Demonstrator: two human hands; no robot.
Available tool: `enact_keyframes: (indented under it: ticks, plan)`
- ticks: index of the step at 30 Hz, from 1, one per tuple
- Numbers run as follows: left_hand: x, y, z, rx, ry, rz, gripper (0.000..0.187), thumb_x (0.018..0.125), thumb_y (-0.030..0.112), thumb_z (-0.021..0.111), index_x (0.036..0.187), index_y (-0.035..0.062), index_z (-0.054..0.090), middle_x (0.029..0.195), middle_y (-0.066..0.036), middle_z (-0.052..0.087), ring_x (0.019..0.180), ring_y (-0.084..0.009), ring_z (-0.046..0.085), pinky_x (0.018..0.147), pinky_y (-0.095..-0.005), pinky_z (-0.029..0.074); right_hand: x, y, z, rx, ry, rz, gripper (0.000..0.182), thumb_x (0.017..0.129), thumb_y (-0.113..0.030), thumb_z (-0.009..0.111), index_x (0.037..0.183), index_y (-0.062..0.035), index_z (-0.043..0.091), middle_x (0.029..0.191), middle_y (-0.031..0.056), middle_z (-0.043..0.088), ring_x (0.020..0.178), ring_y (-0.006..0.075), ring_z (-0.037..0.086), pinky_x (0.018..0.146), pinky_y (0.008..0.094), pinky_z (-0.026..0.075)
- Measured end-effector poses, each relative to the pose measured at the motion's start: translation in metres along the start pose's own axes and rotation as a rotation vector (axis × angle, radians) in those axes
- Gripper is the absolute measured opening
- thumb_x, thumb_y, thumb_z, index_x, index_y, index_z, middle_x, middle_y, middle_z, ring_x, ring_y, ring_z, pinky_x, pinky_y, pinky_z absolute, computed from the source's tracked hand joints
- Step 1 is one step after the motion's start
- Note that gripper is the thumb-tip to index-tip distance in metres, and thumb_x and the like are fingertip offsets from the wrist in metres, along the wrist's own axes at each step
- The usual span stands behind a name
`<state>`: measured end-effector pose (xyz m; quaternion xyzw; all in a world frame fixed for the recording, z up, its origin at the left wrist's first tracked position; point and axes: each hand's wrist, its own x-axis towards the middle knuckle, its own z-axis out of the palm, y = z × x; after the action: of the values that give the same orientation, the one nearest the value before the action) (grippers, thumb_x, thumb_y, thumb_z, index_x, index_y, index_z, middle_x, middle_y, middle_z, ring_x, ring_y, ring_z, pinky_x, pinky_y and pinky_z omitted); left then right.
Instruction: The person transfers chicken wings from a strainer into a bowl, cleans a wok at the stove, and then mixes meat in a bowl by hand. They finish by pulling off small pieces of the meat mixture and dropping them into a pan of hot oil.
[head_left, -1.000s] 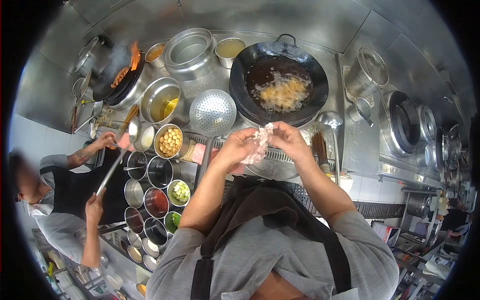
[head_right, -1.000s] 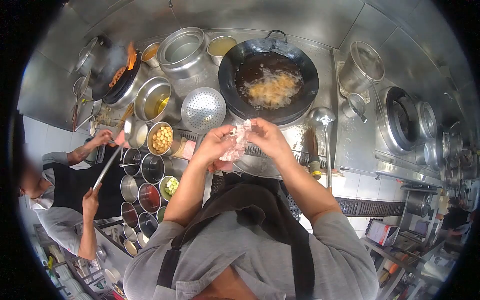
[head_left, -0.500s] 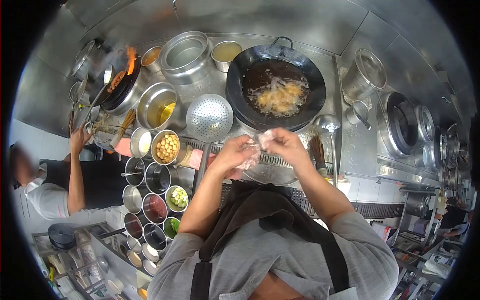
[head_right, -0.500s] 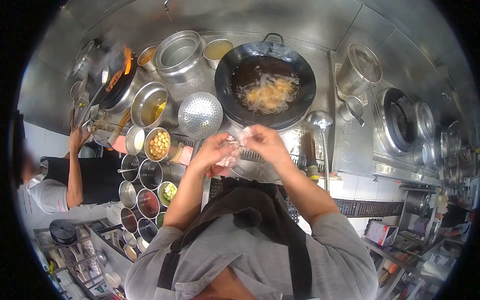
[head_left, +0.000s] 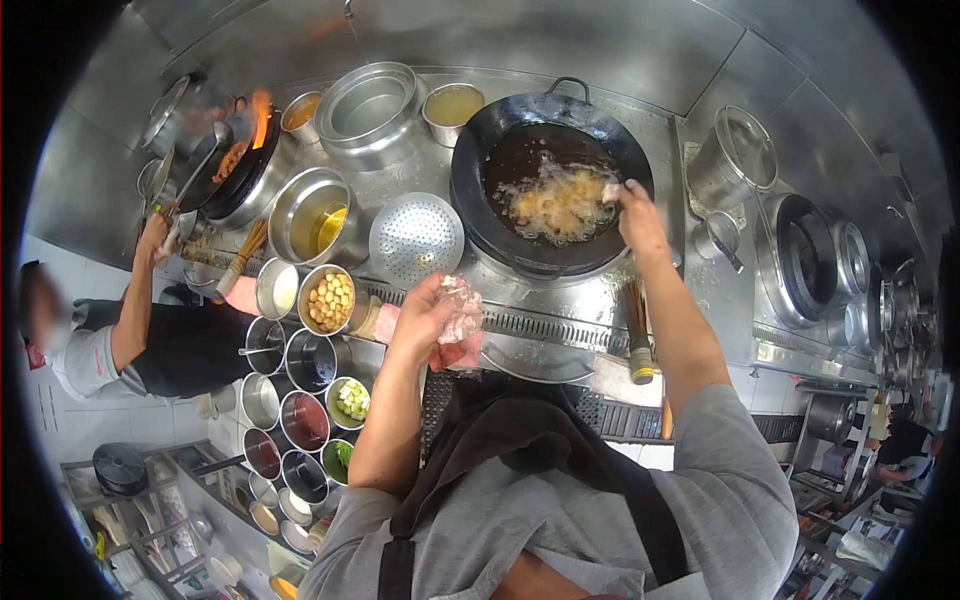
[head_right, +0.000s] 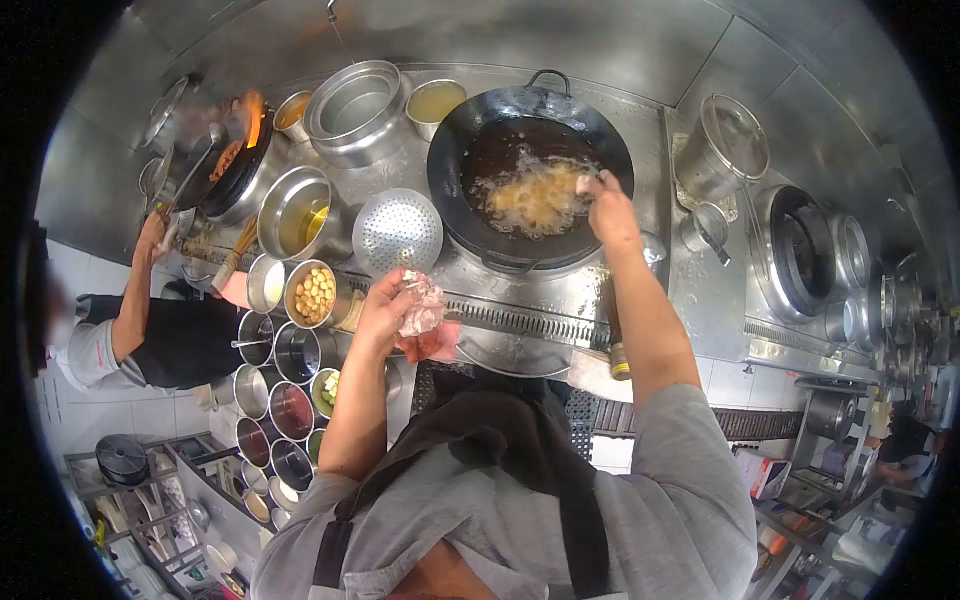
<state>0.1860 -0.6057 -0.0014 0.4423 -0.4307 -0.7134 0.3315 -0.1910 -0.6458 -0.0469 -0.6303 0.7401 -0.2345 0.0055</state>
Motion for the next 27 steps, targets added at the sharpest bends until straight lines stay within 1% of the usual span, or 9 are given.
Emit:
enact_keyframes:
  ticks: [2, 6, 11, 15, 17, 19, 20, 23, 27]
  plan:
    - [-0.003, 0.0, -0.001, -0.025, 0.009, -0.009, 0.019, 0.082, 0.004, 0.058, 0.101, 0.0023, 0.056, 0.084, -0.007, 0.064, 0.066, -0.0133, 0.061, 0.056, -0.0245, 0.047, 0.005, 0.007, -0.007, 0.017, 0.161, -0.031, 0.032, 0.078, 0.001, 0.049, 0.106, -0.0038, 0.062, 0.123, 0.02, 0.054, 0.102, 0.0383, 0.057, 0.089, 0.0426, 0.047]
    - [0.0, -0.001, 0.001, -0.046, 0.0, 0.046, 0.016, 0.085, 0.005, 0.053, 0.101, 0.003, 0.055, 0.088, -0.009, 0.065, 0.071, -0.0153, 0.063, 0.061, -0.0257, 0.051, 0.005, 0.0, -0.026, 0.197, 0.089, -0.014, 0.034, 0.078, 0.003, 0.047, 0.11, 0.0, 0.061, 0.113, 0.0175, 0.061, 0.103, 0.035, 0.058, 0.09, 0.0402, 0.047]
    - [0.0, 0.002, 0.005, -0.042, -0.026, 0.073, 0.018, 0.085, 0.003, 0.053, 0.103, 0.0022, 0.055, 0.09, -0.01, 0.065, 0.076, -0.0162, 0.064, 0.065, -0.0272, 0.052, 0.003, 0.014, -0.028, 0.261, 0.135, 0.076, 0.04, 0.078, 0.002, 0.047, 0.117, -0.0012, 0.058, 0.116, 0.0164, 0.06, 0.107, 0.0326, 0.058, 0.093, 0.0353, 0.044]
    - [-0.003, 0.0, 0.006, -0.176, -0.075, 0.12, 0.025, 0.083, 0.002, 0.053, 0.108, 0.0016, 0.053, 0.096, -0.013, 0.064, 0.082, -0.0206, 0.065, 0.071, -0.0312, 0.054, -0.027, -0.023, -0.066, 0.482, 0.241, 0.071, 0.041, 0.078, 0.004, 0.05, 0.118, -0.0007, 0.057, 0.11, 0.0131, 0.064, 0.098, 0.0232, 0.063, 0.081, 0.0282, 0.049]
    - [-0.004, 0.0, 0.008, -0.246, -0.081, 0.14, 0.028, 0.082, 0.002, 0.053, 0.11, 0.0014, 0.052, 0.099, -0.015, 0.063, 0.086, -0.0231, 0.065, 0.074, -0.0334, 0.054, -0.055, -0.046, -0.077, 0.849, 0.072, 0.205, 0.038, 0.08, 0.005, 0.051, 0.117, -0.0016, 0.058, 0.109, 0.0127, 0.062, 0.097, 0.0167, 0.063, 0.072, 0.0264, 0.051]
    - [-0.001, -0.001, 0.009, -0.415, -0.175, 0.165, 0.037, 0.079, 0.003, 0.054, 0.115, 0.001, 0.049, 0.105, -0.019, 0.06, 0.091, -0.0284, 0.063, 0.078, -0.0382, 0.054, -0.087, -0.073, -0.066, 0.947, -0.088, 0.155, 0.039, 0.081, 0.005, 0.053, 0.119, -0.0026, 0.057, 0.115, 0.0131, 0.058, 0.097, 0.0143, 0.061, 0.069, 0.0255, 0.052]
    - [-0.005, 0.008, 0.014, -0.444, -0.258, 0.15, 0.044, 0.073, -0.001, 0.049, 0.117, -0.0009, 0.049, 0.109, -0.015, 0.059, 0.101, -0.0261, 0.06, 0.087, -0.0365, 0.051, -0.102, -0.089, -0.052, 1.064, -0.135, 0.124, 0.04, 0.081, 0.004, 0.055, 0.121, -0.0027, 0.055, 0.117, 0.0127, 0.057, 0.098, 0.0157, 0.061, 0.071, 0.0259, 0.052]
    - [-0.009, 0.019, 0.029, -0.501, -0.355, 0.187, 0.045, 0.071, -0.002, 0.049, 0.116, -0.0002, 0.05, 0.112, -0.016, 0.058, 0.101, -0.0255, 0.061, 0.089, -0.0354, 0.05, -0.129, -0.138, -0.019, 1.304, -0.287, 0.088, 0.043, 0.082, 0.001, 0.059, 0.124, -0.001, 0.051, 0.122, 0.0126, 0.054, 0.101, 0.0193, 0.06, 0.076, 0.0276, 0.051]
    - [-0.008, 0.02, 0.032, -0.353, -0.418, 0.173, 0.055, 0.071, -0.003, 0.049, 0.125, 0.0007, 0.046, 0.112, -0.012, 0.059, 0.103, -0.02, 0.059, 0.088, -0.0307, 0.049, -0.133, -0.157, -0.013, 1.302, -0.305, 0.047, 0.045, 0.082, -0.001, 0.06, 0.126, 0.0012, 0.049, 0.119, 0.0122, 0.056, 0.102, 0.0197, 0.059, 0.079, 0.0292, 0.051]
